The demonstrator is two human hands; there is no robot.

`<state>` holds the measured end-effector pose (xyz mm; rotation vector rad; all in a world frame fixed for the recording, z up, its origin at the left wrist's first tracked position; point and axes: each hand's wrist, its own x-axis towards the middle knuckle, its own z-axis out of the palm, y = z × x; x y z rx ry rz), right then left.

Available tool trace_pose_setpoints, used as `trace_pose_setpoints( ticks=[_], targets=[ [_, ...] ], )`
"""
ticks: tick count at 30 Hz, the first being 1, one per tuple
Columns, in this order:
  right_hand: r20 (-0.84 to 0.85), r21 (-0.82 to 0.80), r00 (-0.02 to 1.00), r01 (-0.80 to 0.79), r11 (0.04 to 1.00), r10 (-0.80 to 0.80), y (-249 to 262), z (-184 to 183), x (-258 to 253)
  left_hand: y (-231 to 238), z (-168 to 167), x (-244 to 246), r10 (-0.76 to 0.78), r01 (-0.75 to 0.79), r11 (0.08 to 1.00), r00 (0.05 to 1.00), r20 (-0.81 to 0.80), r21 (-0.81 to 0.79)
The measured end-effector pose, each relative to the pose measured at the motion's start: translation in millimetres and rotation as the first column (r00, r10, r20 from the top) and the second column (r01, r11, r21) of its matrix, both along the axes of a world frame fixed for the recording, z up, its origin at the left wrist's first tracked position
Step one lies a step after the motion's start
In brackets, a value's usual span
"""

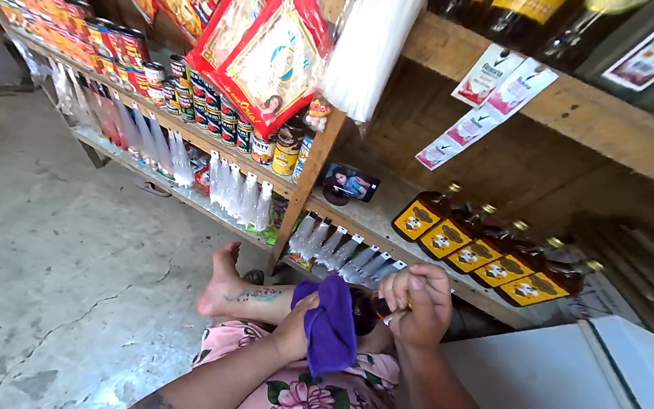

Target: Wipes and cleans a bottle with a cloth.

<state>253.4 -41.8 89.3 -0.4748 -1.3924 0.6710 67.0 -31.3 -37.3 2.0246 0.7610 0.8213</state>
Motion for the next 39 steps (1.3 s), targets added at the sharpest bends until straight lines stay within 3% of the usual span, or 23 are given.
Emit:
trace_pose_setpoints(
  ticks=[4, 6, 9, 12, 15, 19, 23, 26, 30, 36, 39],
  targets=[
    [-0.004, -0.008, 1.0, 0.019, 1.0, -0.019, -1.0, -0.4, -0.2, -9.0, 19.2, 1.8, -0.054, 0.022, 0.963, 0.992, 0.111, 0.269],
    [0.003, -0.002, 1.0, 0.018, 1.0, -0.018, -1.7, -0.9, -1.7, -4.9, 13.3, 3.3, -0.077, 0.03, 0.947, 0.988, 0.136, 0.321],
    [0.004, 0.004, 1.0, 0.01, 1.0, -0.01, -1.2, -1.4, -2.2, -1.2, -1.0, -0.2, -0.018, 0.003, 0.991, 0.994, 0.112, 0.134],
    [-0.019, -0.006, 1.0, 0.005, 1.0, -0.006, -0.2, -1.2, 0.6, -0.8, -2.2, -2.3, -0.005, 0.002, 0.998, 0.999, -0.054, -0.057],
    [-0.025, -0.012, 0.999, 0.022, 1.0, -0.022, -0.4, -0.2, 2.6, -9.8, 8.1, 0.3, 0.012, -0.018, 0.989, 0.999, 0.044, 0.144],
    [-0.019, -0.005, 0.999, 0.03, 1.0, -0.03, -2.4, -0.8, 0.3, -7.9, 15.7, 7.1, -0.075, 0.016, 0.913, 0.989, 0.13, 0.408],
    [0.0, 0.001, 1.0, 0.017, 1.0, -0.017, -2.1, -1.7, -2.2, 1.9, 0.4, 7.2, -0.081, 0.036, 0.956, 0.986, 0.144, 0.291],
    [-0.012, -0.006, 1.0, 0.013, 1.0, -0.013, -1.2, -2.5, 0.0, 3.8, -8.7, 4.5, -0.01, 0.005, 0.992, 0.999, 0.038, 0.126],
    [-0.04, -0.015, 0.999, 0.019, 1.0, -0.019, 0.1, -0.4, 2.8, -3.4, 4.2, 4.1, 0.036, -0.034, 0.994, 0.999, -0.014, 0.104],
    [0.016, 0.002, 0.999, 0.029, 1.0, -0.029, -5.0, -1.4, -1.8, -9.3, 16.2, 10.7, -0.022, -0.053, 0.875, 0.988, 0.15, 0.481],
    [0.047, 0.013, 0.998, 0.031, 0.999, -0.031, -7.4, -2.1, -4.4, -4.3, 18.2, 12.5, -0.045, -0.032, 0.875, 0.988, 0.147, 0.483]
  ],
)
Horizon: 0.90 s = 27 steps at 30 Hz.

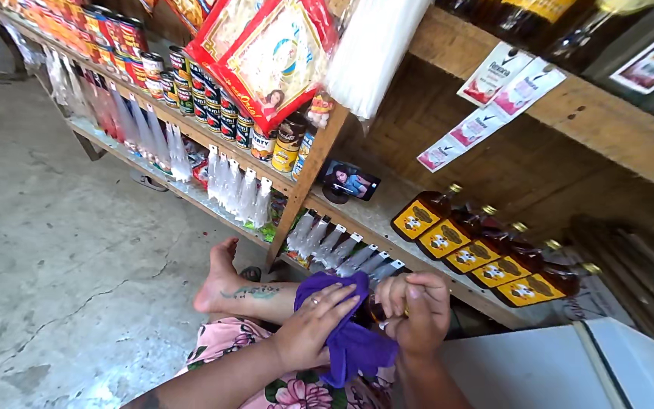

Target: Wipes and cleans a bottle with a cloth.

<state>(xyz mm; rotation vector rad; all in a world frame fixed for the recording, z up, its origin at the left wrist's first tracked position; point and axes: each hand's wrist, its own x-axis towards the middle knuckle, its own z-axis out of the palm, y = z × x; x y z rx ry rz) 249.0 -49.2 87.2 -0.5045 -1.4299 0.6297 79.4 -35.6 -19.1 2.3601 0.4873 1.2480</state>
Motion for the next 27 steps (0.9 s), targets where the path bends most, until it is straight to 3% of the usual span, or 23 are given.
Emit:
trace_pose_setpoints(
  ticks=[7, 10, 14, 27],
  targets=[
    [-0.026, -0.015, 1.0, -0.017, 1.0, 0.017, 5.6, -0.2, 7.7, 25.9, 28.2, 7.1, -0.119, 0.108, 0.979, 0.991, -0.057, -0.176],
    [-0.04, -0.015, 0.999, -0.022, 1.0, 0.021, 6.8, -0.6, 8.4, 34.4, 24.4, 6.6, -0.193, 0.168, 0.933, 0.98, -0.047, -0.319],
    [-0.051, -0.016, 0.998, -0.037, 0.999, 0.036, 6.5, -0.6, 8.3, 37.4, 11.6, 1.8, -0.21, 0.142, 0.879, 0.972, -0.104, -0.456],
    [-0.118, -0.027, 0.991, -0.068, 0.997, 0.064, 13.7, -0.7, 14.9, 36.3, -11.0, -4.4, -0.135, -0.043, 0.867, 0.939, -0.318, -0.496]
  ],
)
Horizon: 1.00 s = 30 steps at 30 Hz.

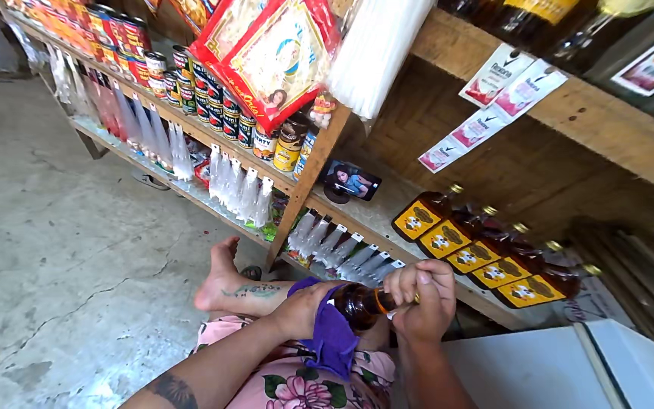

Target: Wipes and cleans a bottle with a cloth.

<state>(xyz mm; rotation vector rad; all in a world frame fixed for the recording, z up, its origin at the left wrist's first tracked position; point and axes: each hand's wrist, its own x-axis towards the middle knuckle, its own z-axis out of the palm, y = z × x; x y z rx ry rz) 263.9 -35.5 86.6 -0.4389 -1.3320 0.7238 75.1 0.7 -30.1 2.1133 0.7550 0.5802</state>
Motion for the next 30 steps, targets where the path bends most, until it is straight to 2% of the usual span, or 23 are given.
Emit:
trace_pose_setpoints(
  ticks=[14, 30],
  targets=[
    [-0.024, -0.025, 0.998, 0.056, 0.998, -0.057, 2.4, 1.5, 2.1, -1.3, -6.2, 0.0, 0.037, -0.035, 0.997, 0.999, -0.026, 0.063],
    [-0.092, -0.067, 0.99, 0.1, 0.993, -0.106, 7.2, 1.8, 7.7, -2.1, -3.3, 1.5, 0.045, -0.042, 0.999, 0.995, -0.091, 0.033]
  ],
)
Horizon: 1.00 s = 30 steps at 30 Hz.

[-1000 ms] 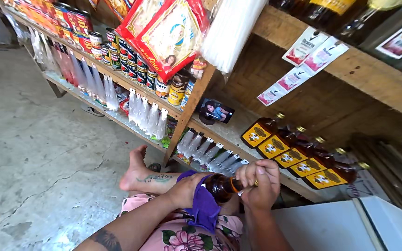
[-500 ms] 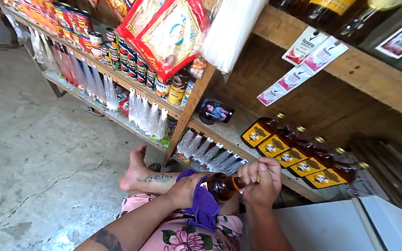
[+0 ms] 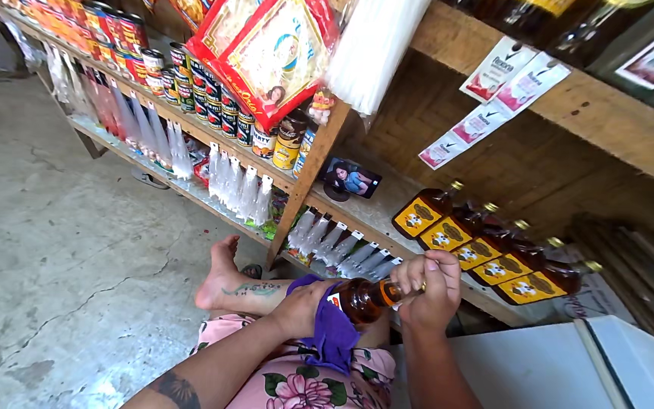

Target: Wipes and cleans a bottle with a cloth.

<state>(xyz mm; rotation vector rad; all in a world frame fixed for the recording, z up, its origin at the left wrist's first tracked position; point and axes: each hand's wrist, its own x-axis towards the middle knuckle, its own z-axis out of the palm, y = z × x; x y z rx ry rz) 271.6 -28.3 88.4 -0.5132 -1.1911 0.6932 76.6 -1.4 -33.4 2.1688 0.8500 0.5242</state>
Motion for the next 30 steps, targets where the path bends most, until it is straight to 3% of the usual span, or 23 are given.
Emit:
trace_pose_setpoints(
  ticks=[16, 21, 23, 26, 30],
  targets=[
    [0.027, -0.037, 0.997, 0.074, 0.997, -0.073, 6.5, 3.3, 3.9, -0.1, -1.0, 1.3, 0.013, -0.013, 1.0, 1.0, -0.024, 0.005],
    [0.189, -0.268, 0.966, 0.226, 0.937, -0.179, -1.5, 18.9, 3.4, -4.8, 0.9, 3.2, 0.08, -0.08, 0.997, 0.997, -0.001, 0.013],
    [0.07, -0.319, 0.98, 0.201, 0.926, -0.188, -6.5, 24.9, -4.5, -8.3, -0.1, 4.4, 0.106, -0.108, 0.993, 0.994, 0.038, 0.045],
    [-0.044, -0.209, 0.992, 0.106, 0.972, -0.118, -16.7, 28.3, -14.7, -13.3, -4.9, 5.1, 0.11, -0.125, 0.984, 0.986, 0.122, 0.127],
    [0.063, -0.057, 0.984, -0.164, 0.985, 0.168, -30.6, 34.9, -14.1, -18.2, -1.8, 5.1, 0.03, -0.141, 0.945, 0.936, 0.352, 0.295]
  ],
)
